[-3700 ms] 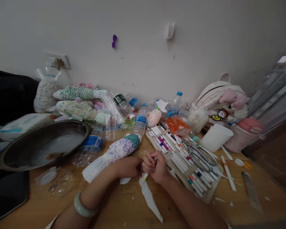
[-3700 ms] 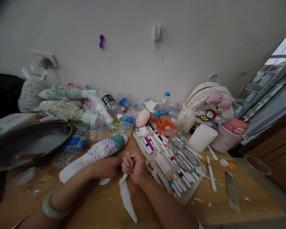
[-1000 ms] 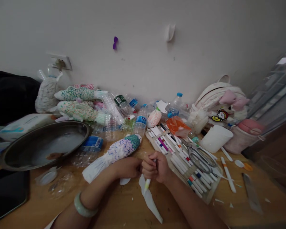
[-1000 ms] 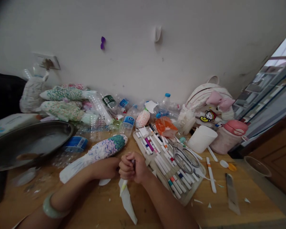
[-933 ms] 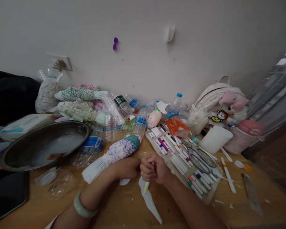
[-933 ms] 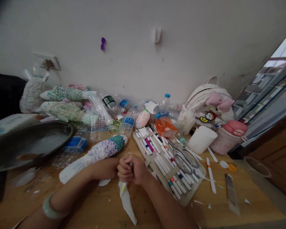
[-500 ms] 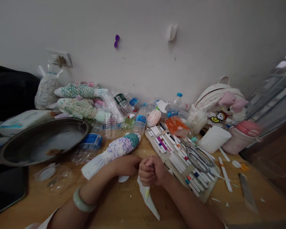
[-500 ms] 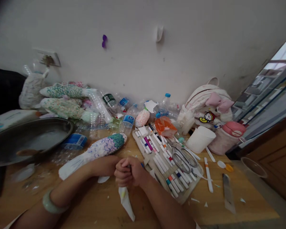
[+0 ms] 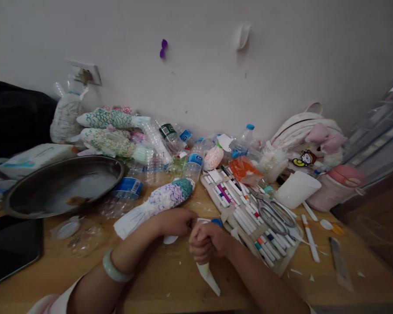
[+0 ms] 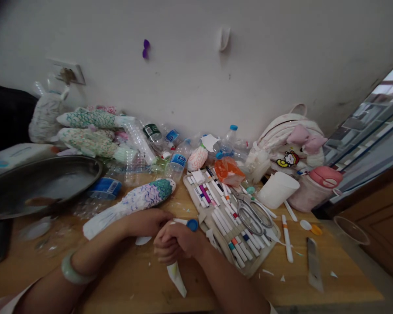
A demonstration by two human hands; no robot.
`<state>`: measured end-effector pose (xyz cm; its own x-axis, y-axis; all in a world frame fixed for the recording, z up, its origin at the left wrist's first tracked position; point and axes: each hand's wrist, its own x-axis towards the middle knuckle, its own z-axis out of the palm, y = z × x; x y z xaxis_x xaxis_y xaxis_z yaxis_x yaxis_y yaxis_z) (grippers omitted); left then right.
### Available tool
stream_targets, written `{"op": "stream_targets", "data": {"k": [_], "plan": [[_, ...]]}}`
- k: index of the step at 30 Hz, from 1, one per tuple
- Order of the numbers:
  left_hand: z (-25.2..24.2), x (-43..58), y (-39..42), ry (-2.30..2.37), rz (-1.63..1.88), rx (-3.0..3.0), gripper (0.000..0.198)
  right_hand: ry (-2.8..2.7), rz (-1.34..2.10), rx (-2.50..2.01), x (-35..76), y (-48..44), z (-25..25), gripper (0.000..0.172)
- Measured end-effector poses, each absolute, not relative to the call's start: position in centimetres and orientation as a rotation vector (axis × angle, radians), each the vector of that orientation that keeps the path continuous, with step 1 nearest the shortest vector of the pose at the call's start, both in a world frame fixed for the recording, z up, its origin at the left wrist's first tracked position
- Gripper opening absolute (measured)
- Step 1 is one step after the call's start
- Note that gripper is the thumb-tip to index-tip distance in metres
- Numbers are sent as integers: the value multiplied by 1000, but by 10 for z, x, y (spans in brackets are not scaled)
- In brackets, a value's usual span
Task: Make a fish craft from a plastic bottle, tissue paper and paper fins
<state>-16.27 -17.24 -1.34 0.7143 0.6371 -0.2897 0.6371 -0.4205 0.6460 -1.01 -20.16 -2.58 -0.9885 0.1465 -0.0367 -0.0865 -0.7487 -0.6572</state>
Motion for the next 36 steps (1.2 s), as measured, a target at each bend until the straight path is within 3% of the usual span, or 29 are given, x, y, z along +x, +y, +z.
{"op": "stream_targets", "data": {"k": [20,36], "plan": [[-14,-162,-173,975,18,2179,11,-1350,3060,-109,-10,-207,-25,33],[-16,-163,-172,944,-1,2225,17,-1177,2950,-123,-9,-201,-24,24]]}}
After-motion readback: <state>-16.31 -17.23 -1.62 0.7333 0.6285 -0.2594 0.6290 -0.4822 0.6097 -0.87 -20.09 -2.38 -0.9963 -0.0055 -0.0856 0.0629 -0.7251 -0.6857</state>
